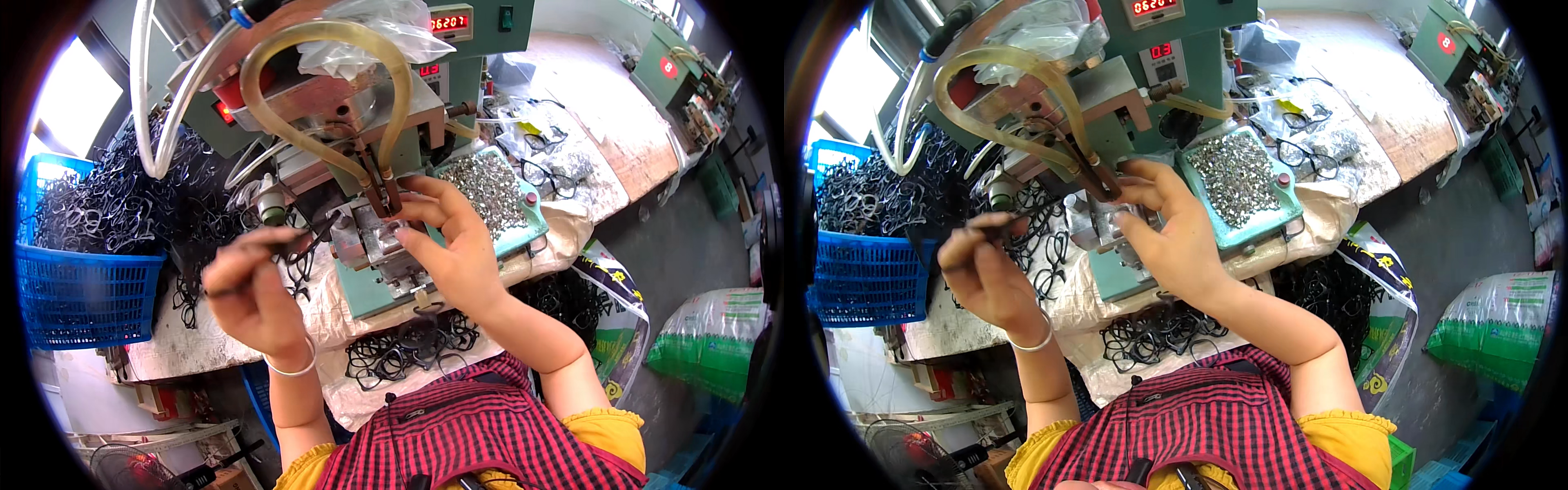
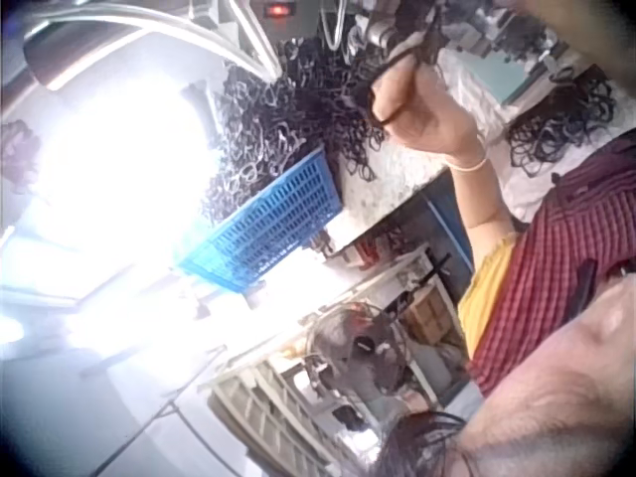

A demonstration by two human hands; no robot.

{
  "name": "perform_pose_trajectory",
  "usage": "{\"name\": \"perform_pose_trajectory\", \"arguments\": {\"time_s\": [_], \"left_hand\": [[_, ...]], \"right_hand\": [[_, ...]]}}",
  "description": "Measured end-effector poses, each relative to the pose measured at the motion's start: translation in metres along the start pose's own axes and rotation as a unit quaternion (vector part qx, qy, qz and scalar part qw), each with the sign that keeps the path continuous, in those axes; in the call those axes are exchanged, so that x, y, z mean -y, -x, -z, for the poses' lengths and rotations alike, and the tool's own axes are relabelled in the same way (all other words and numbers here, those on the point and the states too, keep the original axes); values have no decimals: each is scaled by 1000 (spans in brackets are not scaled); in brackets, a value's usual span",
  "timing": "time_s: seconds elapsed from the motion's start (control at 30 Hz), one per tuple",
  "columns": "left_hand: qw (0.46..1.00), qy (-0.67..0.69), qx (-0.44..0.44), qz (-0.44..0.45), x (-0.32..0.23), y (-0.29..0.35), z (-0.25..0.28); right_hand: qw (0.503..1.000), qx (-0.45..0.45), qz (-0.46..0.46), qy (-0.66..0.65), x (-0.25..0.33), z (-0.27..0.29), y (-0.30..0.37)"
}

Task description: The person repeatedly picks up black eyeglass frames and small metal components, places them into a green press machine, and operates the lever to attach the components. The finished glasses are placed on the table, and the process continues with additional frames.

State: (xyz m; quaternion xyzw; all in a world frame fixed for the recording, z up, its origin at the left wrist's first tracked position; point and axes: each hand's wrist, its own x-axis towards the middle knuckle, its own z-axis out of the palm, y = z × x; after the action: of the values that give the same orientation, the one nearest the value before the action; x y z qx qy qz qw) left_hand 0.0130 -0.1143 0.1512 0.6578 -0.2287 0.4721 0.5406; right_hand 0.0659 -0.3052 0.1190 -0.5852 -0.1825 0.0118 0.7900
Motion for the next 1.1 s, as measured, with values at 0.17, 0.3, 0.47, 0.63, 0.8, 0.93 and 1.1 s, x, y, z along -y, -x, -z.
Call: {"name": "perform_pose_trajectory", "arguments": {"time_s": [0.17, 0.3, 0.47, 0.63, 0.8, 0.93, 1.1], "left_hand": [[952, -148, 252, -91, -3, 31, -14], [924, -159, 328, -119, 7, 36, -21], [937, -140, 301, -105, 11, 39, -17], [946, -170, 268, -70, 5, 57, -20], [915, -371, 145, -59, -14, 95, 25], [807, -564, -49, 169, -27, 71, 129], [679, -679, 154, 233, -35, 87, 180]], "right_hand": [[893, 1, 148, 426, -27, 67, -19], [768, -89, 104, 625, -71, 132, -16], [795, -82, 144, 583, -83, 142, -16], [801, -80, 162, 570, -78, 128, -23], [820, -102, 179, 535, -81, 129, -19], [871, -143, 148, 447, -71, 137, -6], [884, -150, 156, 414, -61, 112, -16]]}}
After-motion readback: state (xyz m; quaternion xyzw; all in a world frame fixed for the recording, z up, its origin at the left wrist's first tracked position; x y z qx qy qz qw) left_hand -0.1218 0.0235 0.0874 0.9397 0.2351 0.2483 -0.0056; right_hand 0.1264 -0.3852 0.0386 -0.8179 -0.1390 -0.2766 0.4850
